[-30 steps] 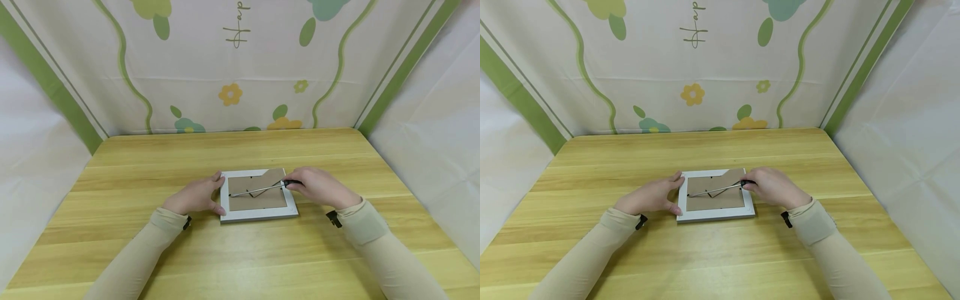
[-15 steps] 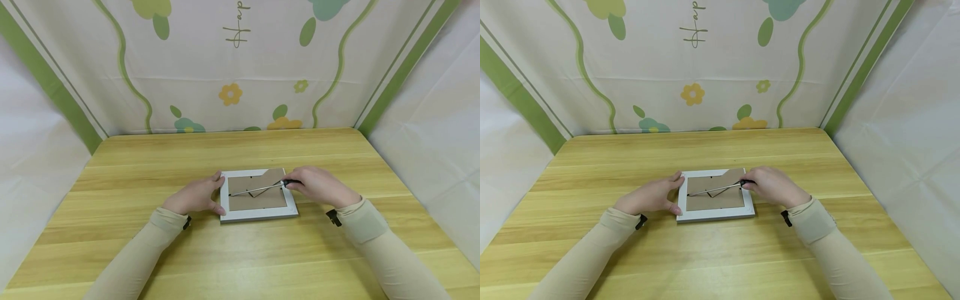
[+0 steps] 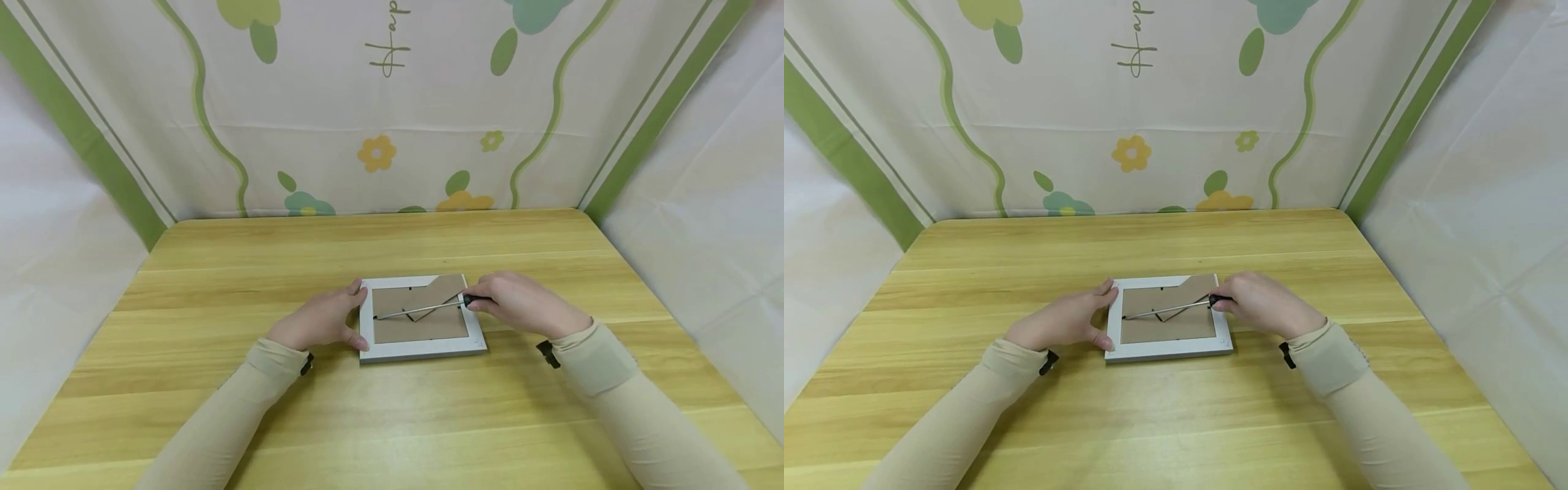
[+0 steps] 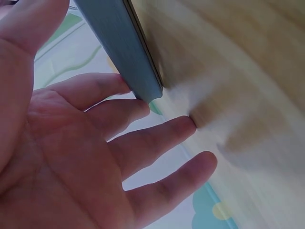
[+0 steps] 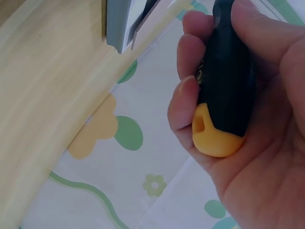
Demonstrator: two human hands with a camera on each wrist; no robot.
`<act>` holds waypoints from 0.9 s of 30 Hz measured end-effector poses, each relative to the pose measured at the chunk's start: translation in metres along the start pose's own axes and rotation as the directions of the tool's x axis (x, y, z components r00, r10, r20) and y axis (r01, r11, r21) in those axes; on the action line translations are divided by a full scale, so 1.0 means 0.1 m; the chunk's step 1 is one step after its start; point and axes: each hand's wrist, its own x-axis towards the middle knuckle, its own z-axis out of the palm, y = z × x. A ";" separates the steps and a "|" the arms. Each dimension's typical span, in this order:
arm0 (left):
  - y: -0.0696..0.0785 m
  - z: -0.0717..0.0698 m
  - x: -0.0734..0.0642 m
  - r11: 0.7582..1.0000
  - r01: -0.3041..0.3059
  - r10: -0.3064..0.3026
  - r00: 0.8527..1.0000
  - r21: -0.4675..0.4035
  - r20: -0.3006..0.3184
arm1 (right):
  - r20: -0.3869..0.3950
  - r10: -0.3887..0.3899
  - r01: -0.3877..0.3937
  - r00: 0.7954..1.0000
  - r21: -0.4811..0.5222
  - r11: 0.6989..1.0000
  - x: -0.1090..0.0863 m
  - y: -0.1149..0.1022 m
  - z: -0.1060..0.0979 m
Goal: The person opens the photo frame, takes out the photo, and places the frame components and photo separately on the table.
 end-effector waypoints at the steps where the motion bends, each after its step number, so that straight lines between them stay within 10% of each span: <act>1: 0.00 0.00 0.00 1.000 -0.001 0.001 1.000 -0.004 -0.001 | 0.002 0.001 -0.001 1.000 -0.004 1.000 0.00 0.00 0.00; 16: 0.02 0.00 -0.01 1.000 -0.011 0.011 1.000 -0.010 -0.007 | -0.110 -0.161 0.140 0.981 -0.177 0.974 -0.01 0.00 0.05; 27: 0.02 0.00 0.00 0.999 -0.031 0.031 0.999 -0.011 -0.015 | -0.034 -0.166 0.147 0.986 -0.318 0.936 0.14 -0.20 -0.20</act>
